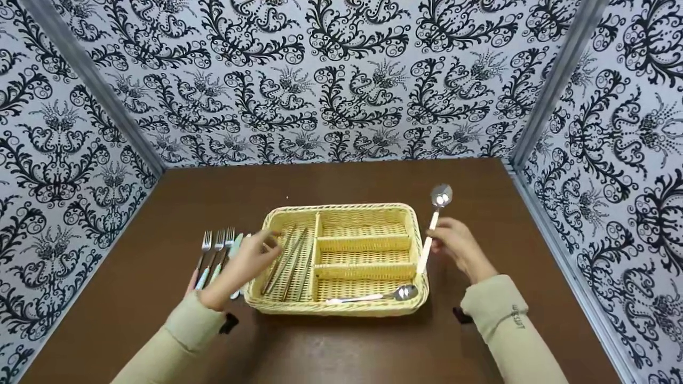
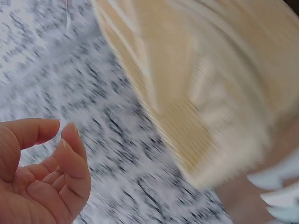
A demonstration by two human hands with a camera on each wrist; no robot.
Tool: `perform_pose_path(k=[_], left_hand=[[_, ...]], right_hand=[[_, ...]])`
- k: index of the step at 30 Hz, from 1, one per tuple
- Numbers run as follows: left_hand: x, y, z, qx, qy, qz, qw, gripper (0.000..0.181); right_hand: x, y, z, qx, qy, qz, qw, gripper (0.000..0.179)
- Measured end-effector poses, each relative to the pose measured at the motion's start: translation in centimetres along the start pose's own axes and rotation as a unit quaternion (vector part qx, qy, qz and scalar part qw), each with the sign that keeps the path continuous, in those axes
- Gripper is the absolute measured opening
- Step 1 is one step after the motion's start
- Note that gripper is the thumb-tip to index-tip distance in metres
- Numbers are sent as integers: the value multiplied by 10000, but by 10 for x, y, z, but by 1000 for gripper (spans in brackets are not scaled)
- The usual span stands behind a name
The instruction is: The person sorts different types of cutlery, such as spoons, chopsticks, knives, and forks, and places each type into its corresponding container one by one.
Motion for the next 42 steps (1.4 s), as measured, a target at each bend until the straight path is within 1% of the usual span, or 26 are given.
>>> perform_pose_path(k=[2,5,6,8,10,12,14,18,20,22,25,28,30,34,38,40,42], left_hand=[[1,9,17,232,202,-265,9992,28],[2,22,43,337,491,-660,9960,27],[1,26,51,387,536,-790,9947,28],[-1,34,64,347,732,-928,9924,27],[-3,42,74,232,886,-989,9909,27],[-5,49,82,43,986,-958,9905,26],[-7,54,89,-156,1059,-836,9907,23],[-7,63,100,-698,1191,-359,9898,18],[-8,66,104,-906,1279,-88,9876,15],[-10,68,106,-1027,1285,95,9863,13],[-14,71,107,-1121,1129,224,9870,13],[-18,72,107,-1197,985,201,9877,15],[-22,73,107,-1290,974,167,9867,15],[-29,74,106,-1635,1021,108,9812,16],[-37,77,103,-2198,1023,-28,9702,18],[-41,79,101,-2419,940,-146,9656,15],[-44,84,99,-2673,894,-268,9591,13]], right_hand=[[2,21,-10,107,-218,-144,9996,12],[4,52,-20,317,-416,-410,9978,8],[5,61,-22,381,-438,-493,9971,6],[7,78,-25,561,-449,-636,9954,3],[9,92,-27,727,-418,-681,9941,4],[11,103,-27,848,-375,-685,9933,5],[12,112,-25,908,-368,-618,9933,7],[13,125,-21,905,-466,-413,9940,11],[13,129,-19,866,-491,-267,9947,12],[13,132,-18,824,-503,-156,9952,13],[12,135,-16,763,-505,-32,9958,13],[12,135,-14,716,-487,24,9962,14],[12,134,-14,704,-457,72,9964,13],[12,129,-14,607,-513,303,9964,8],[12,117,-16,493,-629,620,9949,5],[12,109,-17,415,-633,762,9942,5],[12,100,-19,250,-667,1043,9920,4]])
Point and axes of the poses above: each hand's wrist, its own x-axis away from the middle knuckle, its own y-axis out of the palm, z = x × y, the point moved 2 cm from there along -x, towards the middle knuckle, and after that the axes turned 10 degrees about -z, right-handed, at the moved point
